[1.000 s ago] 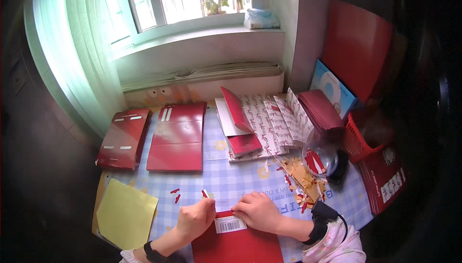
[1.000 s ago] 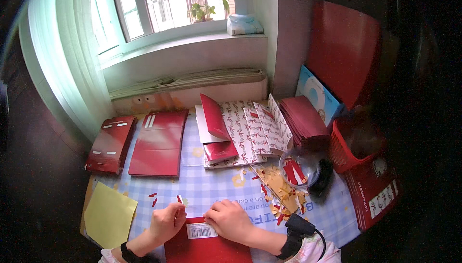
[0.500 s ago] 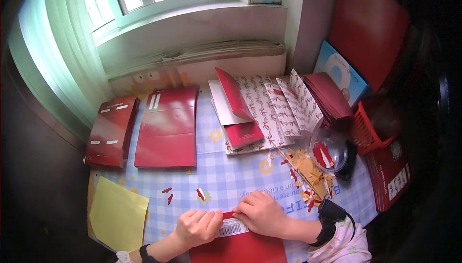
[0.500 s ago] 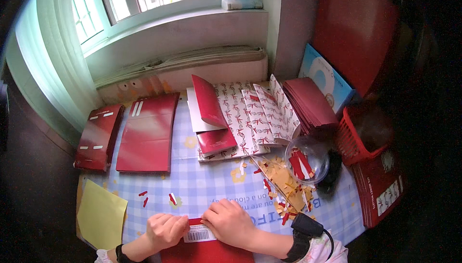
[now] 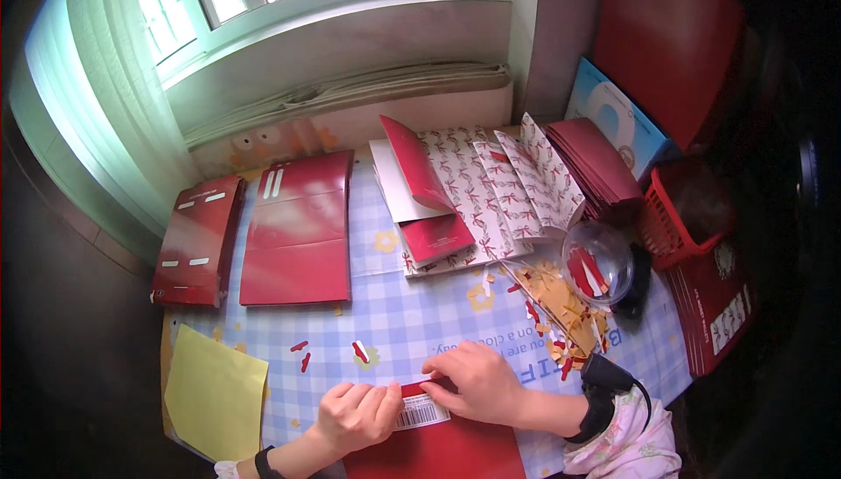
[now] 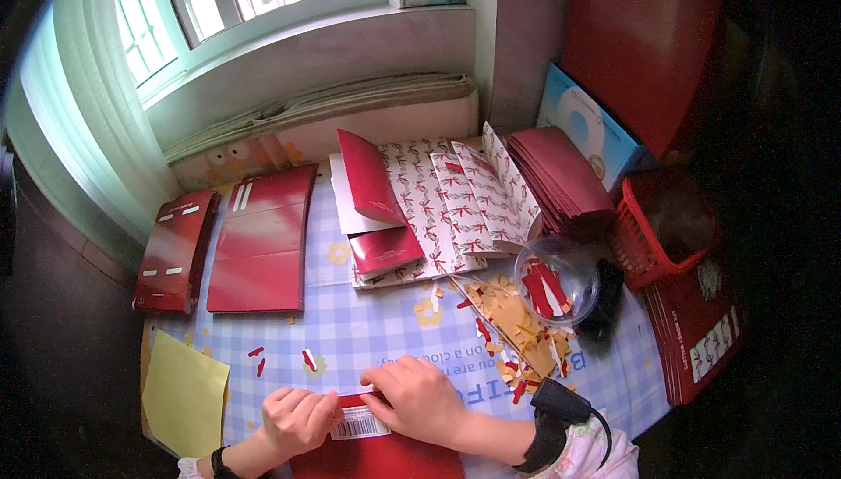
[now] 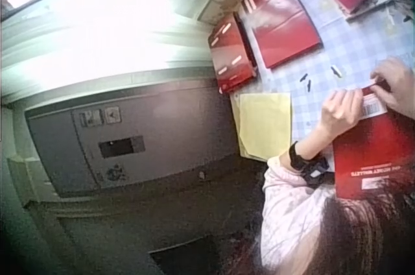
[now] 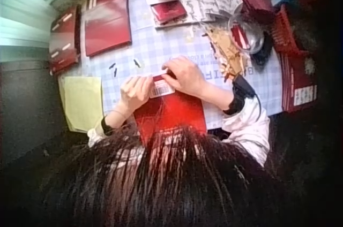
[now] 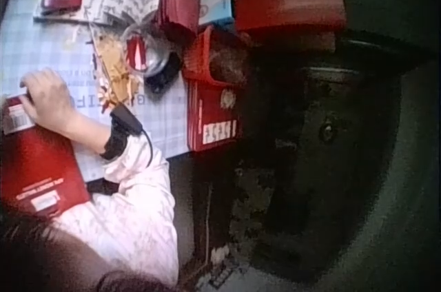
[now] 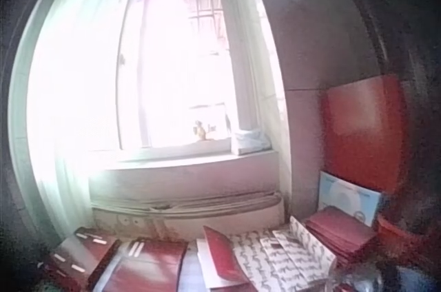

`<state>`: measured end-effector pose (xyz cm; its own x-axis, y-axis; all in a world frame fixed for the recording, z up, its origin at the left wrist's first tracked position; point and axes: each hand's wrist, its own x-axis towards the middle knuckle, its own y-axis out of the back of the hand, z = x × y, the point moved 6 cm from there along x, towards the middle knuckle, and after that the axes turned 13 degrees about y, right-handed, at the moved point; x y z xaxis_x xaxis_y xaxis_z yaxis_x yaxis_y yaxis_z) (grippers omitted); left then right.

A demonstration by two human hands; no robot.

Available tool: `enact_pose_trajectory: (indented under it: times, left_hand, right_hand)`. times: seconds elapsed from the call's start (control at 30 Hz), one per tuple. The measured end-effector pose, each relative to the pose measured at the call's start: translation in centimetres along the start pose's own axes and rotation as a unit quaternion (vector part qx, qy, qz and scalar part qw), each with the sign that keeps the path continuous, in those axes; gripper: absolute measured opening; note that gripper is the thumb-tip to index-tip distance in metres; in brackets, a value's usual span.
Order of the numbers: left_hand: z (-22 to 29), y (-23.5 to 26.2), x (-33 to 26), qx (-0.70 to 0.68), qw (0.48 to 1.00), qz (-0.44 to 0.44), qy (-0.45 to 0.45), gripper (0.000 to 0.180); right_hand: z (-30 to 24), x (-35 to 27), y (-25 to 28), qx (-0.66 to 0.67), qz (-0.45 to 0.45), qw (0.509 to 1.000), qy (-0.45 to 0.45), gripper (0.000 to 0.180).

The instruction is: Organizing and inspecting red gift money wallets on a table.

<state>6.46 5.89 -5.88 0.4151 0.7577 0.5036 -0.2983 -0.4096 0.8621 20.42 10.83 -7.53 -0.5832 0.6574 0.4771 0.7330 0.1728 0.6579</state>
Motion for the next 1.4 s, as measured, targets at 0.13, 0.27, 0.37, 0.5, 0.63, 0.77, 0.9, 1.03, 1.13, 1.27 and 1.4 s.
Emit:
enact_pose_trajectory:
  times: [0.13,0.27,0.37,0.5,0.63,0.77,0.9,1.03,1.13,1.27,1.4]
  left_hand:
    - [-0.2,0.1,0.2,-0.017,1.0,0.013,0.013,0.015]
    - [0.0,0.2,0.2,-0.008,1.0,0.003,0.003,0.014]
    - [0.1,0.3,0.2,-0.003,1.0,0.007,-0.008,0.014]
    - [0.2,0.3,0.4,-0.005,1.0,0.012,-0.011,0.015]
    - [0.2,0.5,0.5,-0.011,1.0,0.012,-0.012,0.015]
    - [0.3,0.7,0.5,-0.022,0.999,0.015,-0.022,0.015]
    - [0.5,0.6,0.4,-0.017,0.999,0.023,-0.038,0.014]
    - [0.6,0.5,0.3,0.002,0.999,0.025,-0.049,0.012]
    - [0.8,0.4,0.3,0.009,0.998,0.027,-0.062,0.011]
    - [0.9,0.5,0.4,0.012,0.997,0.025,-0.071,0.01]
    - [1.1,0.6,0.4,0.017,0.997,0.022,-0.077,0.01]
  right_hand:
    - [0.0,0.1,0.0,-0.014,-0.014,1.0,0.016,0.013]
    - [-0.4,0.1,0.0,-0.032,-0.015,0.998,0.046,0.011]
    - [-0.5,0.1,0.0,-0.03,-0.014,0.998,0.055,0.009]
    - [-0.3,0.0,0.0,-0.013,-0.01,0.999,0.042,0.008]
    - [0.0,-0.1,0.1,0.013,0.017,1.0,0.013,0.01]
    - [0.3,-0.2,0.0,0.038,0.011,0.999,0.0,0.013]
    - [0.5,-0.3,0.1,0.061,0.024,0.998,-0.004,0.012]
    - [0.6,-0.2,0.2,0.085,0.033,0.996,-0.009,0.012]
    - [0.5,-0.2,0.2,0.068,0.017,0.998,-0.007,0.013]
    - [0.6,-0.2,0.1,0.067,0.017,0.997,-0.019,0.014]
    - [0.8,-0.2,0.0,0.075,0.02,0.996,-0.033,0.014]
